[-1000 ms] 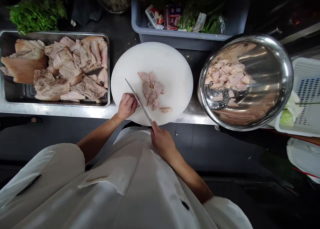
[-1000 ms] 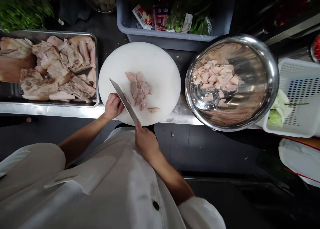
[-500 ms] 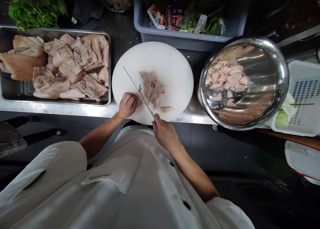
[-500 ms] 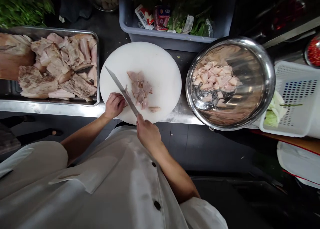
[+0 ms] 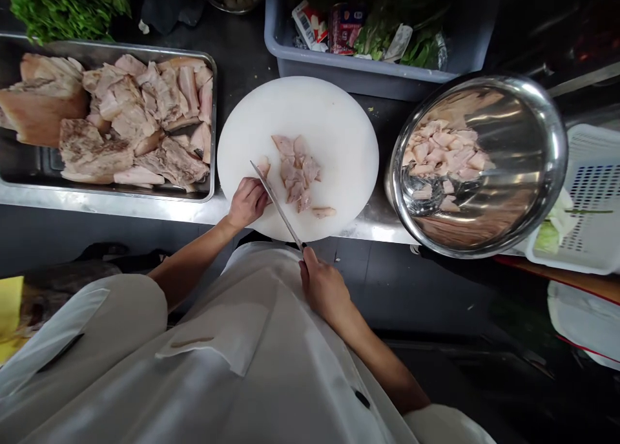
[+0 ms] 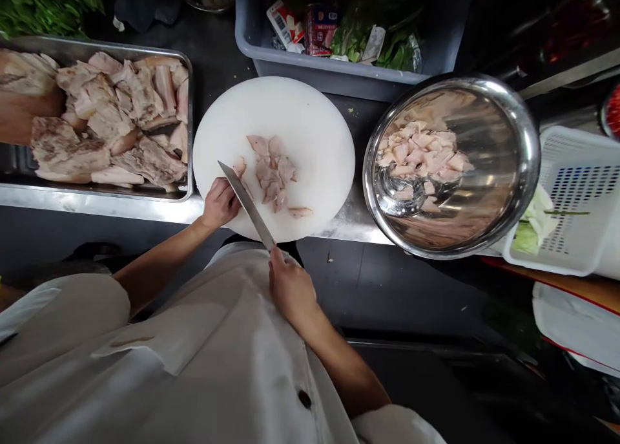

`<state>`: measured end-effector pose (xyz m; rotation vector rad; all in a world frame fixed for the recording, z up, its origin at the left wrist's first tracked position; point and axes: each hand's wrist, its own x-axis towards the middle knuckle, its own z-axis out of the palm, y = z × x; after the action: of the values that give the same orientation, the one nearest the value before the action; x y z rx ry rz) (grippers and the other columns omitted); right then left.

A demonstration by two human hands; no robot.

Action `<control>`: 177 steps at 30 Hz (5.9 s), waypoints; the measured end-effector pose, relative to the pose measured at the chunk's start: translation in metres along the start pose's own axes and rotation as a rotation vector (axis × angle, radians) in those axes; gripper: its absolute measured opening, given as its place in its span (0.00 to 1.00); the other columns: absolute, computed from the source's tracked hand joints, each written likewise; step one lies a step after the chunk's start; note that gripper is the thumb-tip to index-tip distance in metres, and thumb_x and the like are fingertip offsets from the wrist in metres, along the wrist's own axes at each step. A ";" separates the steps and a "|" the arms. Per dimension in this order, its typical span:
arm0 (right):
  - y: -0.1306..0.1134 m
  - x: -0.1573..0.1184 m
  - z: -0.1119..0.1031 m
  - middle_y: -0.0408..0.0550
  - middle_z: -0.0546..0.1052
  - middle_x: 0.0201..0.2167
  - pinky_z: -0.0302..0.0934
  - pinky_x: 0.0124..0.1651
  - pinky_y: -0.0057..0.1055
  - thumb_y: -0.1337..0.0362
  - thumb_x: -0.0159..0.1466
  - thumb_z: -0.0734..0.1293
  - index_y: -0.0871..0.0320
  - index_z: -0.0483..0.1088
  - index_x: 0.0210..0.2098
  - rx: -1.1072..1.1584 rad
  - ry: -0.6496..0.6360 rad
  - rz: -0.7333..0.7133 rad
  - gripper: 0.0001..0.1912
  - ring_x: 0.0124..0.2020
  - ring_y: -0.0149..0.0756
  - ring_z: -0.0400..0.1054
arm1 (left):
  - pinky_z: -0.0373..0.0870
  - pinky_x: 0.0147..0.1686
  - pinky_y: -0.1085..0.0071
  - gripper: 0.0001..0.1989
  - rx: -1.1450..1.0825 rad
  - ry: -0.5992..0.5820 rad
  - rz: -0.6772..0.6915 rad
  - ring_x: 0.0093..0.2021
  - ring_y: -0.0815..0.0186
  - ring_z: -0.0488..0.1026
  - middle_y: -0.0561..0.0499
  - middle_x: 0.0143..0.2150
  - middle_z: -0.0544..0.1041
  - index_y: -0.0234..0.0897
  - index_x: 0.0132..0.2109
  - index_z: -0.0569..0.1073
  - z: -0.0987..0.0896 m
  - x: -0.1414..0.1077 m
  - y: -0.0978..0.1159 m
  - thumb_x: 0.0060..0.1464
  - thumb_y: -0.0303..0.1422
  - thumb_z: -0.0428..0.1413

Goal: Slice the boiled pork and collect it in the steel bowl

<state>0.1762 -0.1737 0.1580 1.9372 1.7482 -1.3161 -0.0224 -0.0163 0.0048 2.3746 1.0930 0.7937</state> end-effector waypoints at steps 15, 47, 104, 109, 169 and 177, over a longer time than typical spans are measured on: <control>-0.002 0.017 0.000 0.53 0.81 0.40 0.60 0.39 0.32 0.62 0.79 0.53 0.57 0.61 0.64 0.019 0.050 -0.008 0.18 0.39 0.43 0.77 | 0.72 0.47 0.54 0.11 -0.019 -0.007 0.017 0.45 0.56 0.71 0.42 0.41 0.76 0.38 0.40 0.75 0.001 0.001 0.001 0.70 0.34 0.49; -0.006 0.003 -0.010 0.54 0.81 0.42 0.64 0.42 0.32 0.66 0.77 0.51 0.57 0.62 0.61 0.003 0.051 -0.071 0.17 0.41 0.42 0.77 | 0.73 0.46 0.58 0.07 0.026 0.012 0.008 0.43 0.57 0.71 0.43 0.38 0.73 0.38 0.39 0.73 -0.001 -0.008 -0.007 0.66 0.33 0.53; -0.015 -0.002 0.003 0.54 0.81 0.42 0.67 0.41 0.33 0.65 0.77 0.51 0.56 0.60 0.66 -0.058 0.071 -0.037 0.20 0.40 0.44 0.78 | 0.70 0.51 0.49 0.12 0.023 -0.034 0.058 0.46 0.51 0.72 0.41 0.40 0.73 0.39 0.46 0.75 0.001 -0.018 -0.020 0.67 0.41 0.52; -0.003 -0.022 0.006 0.53 0.81 0.40 0.66 0.35 0.32 0.65 0.77 0.51 0.56 0.62 0.65 -0.074 0.039 -0.003 0.20 0.36 0.42 0.78 | 0.71 0.48 0.51 0.11 0.033 -0.003 0.038 0.44 0.53 0.71 0.43 0.37 0.71 0.40 0.43 0.73 0.000 -0.017 -0.017 0.67 0.42 0.52; -0.007 -0.019 0.005 0.54 0.81 0.42 0.64 0.41 0.32 0.64 0.77 0.52 0.57 0.62 0.62 -0.008 -0.015 0.009 0.18 0.39 0.42 0.77 | 0.71 0.45 0.54 0.08 0.083 -0.001 0.030 0.41 0.55 0.71 0.45 0.35 0.71 0.39 0.36 0.70 -0.001 -0.017 -0.014 0.65 0.36 0.54; -0.019 0.018 -0.003 0.53 0.81 0.44 0.63 0.45 0.30 0.62 0.79 0.51 0.58 0.59 0.66 0.022 0.125 -0.079 0.20 0.45 0.42 0.77 | 0.71 0.44 0.56 0.07 0.075 0.051 0.079 0.42 0.56 0.71 0.44 0.36 0.74 0.40 0.36 0.70 -0.002 -0.013 -0.008 0.65 0.32 0.53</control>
<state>0.1584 -0.1544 0.1540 2.0225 1.8942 -1.2694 -0.0348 -0.0217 -0.0029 2.4860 1.0729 0.8582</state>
